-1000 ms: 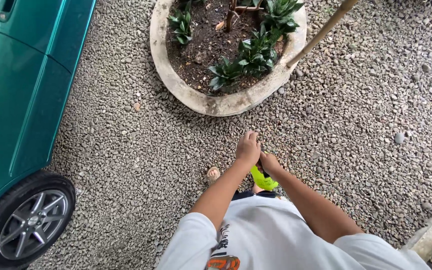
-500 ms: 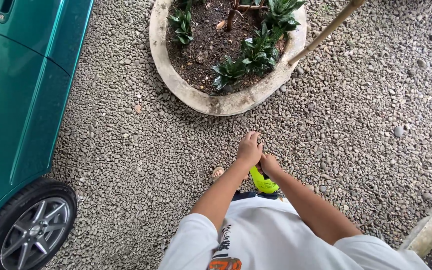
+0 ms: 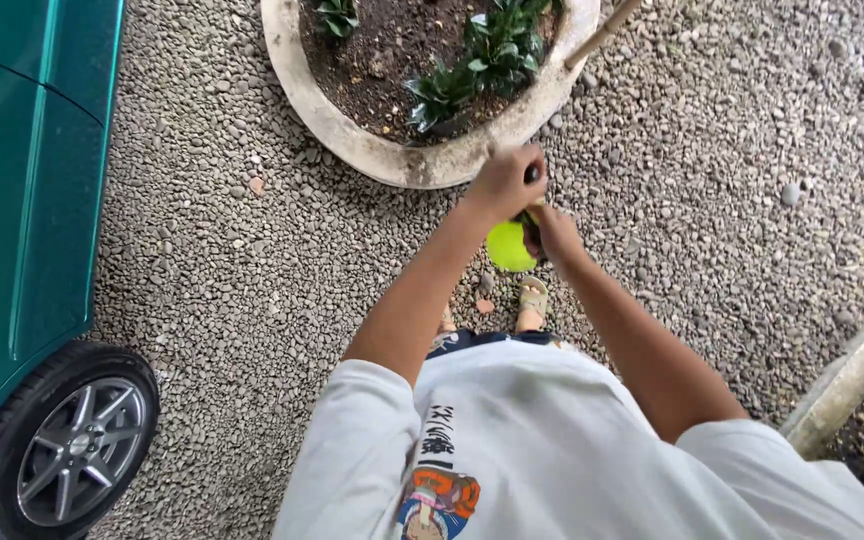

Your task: Spraying garden plants with a pump-action sprayer and then cleaning the sprayer in a bucket.

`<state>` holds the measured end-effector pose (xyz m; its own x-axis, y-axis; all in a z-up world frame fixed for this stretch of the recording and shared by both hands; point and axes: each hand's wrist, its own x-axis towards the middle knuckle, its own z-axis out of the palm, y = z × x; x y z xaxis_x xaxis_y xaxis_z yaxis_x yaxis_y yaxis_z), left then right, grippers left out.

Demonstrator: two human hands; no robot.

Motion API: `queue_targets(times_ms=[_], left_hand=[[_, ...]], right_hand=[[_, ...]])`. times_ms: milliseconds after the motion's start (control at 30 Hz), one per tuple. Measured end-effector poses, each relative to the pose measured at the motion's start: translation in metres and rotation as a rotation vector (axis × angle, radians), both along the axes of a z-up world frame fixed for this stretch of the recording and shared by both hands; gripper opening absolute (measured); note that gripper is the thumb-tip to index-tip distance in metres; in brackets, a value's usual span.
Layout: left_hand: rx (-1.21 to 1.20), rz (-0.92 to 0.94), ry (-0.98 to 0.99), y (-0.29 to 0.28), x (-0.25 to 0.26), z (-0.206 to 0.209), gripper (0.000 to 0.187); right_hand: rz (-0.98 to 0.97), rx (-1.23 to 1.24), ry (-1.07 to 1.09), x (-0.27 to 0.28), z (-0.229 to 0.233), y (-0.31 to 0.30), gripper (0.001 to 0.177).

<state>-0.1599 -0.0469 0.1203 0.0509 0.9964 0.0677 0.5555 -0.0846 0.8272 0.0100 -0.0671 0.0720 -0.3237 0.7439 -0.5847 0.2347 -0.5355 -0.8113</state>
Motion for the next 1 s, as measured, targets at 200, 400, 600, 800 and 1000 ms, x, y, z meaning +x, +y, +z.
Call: queue_targets(times_ms=[200, 400, 600, 800, 1000], left_hand=[[0.737, 0.091, -0.077, -0.003, 0.004, 0.181, 0.017], [0.428, 0.106, 0.254, -0.005, 0.023, 0.139, 0.019], [0.109, -0.049, 0.471, -0.034, 0.043, 0.046, 0.033], [0.195, 0.026, 0.464, -0.038, 0.048, 0.01, 0.029], [0.381, 0.166, 0.215, -0.03, 0.048, 0.121, 0.026]], right_hand=[[0.116, 0.147, 0.218, 0.023, 0.018, 0.038, 0.041], [0.01, 0.295, 0.08, 0.032, 0.043, 0.019, 0.042], [0.229, 0.585, -0.249, 0.055, -0.044, -0.003, 0.032], [0.021, 0.049, 0.149, 0.043, -0.028, -0.028, 0.043], [-0.006, 0.006, 0.291, 0.039, -0.04, -0.027, 0.035]])
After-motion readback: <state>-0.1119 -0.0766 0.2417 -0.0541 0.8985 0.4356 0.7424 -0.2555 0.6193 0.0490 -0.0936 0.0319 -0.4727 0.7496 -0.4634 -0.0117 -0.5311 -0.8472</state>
